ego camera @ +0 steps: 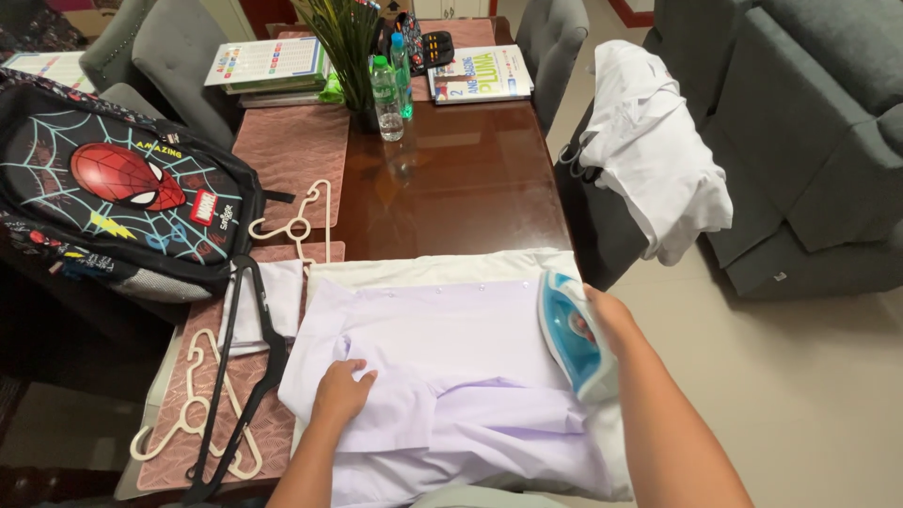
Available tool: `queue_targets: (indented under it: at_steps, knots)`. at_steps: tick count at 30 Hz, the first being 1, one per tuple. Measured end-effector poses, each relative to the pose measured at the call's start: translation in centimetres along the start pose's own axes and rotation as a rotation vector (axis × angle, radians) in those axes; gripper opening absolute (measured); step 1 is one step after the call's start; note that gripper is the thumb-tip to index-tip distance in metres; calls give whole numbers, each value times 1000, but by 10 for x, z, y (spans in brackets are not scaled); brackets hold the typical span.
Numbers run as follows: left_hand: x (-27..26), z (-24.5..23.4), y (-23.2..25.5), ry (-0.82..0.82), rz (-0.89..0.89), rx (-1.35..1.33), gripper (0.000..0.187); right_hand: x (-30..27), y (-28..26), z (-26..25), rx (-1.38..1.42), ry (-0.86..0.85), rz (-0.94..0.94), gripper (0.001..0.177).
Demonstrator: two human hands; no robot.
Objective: Ironing a white school shirt on a dining table.
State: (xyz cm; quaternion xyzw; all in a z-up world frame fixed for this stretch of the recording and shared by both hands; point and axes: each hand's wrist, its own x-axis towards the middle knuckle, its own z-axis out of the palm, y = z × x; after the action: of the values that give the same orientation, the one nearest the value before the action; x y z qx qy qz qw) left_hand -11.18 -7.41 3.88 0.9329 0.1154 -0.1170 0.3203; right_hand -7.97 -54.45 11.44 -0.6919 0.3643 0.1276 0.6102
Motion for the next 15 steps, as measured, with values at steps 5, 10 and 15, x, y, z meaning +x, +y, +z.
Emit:
queue_targets:
  at_steps: [5,10,15]
  knots:
    - [7,8,-8,9,22,8,44,-25,19,-21,-1,40,48,40]
    - [5,6,-3,18,9,4,43,0,13,-21,-1,70,72,39]
    - [10,15,-9,55,33,-1,42,8,-6,-16,-42,95,67,43]
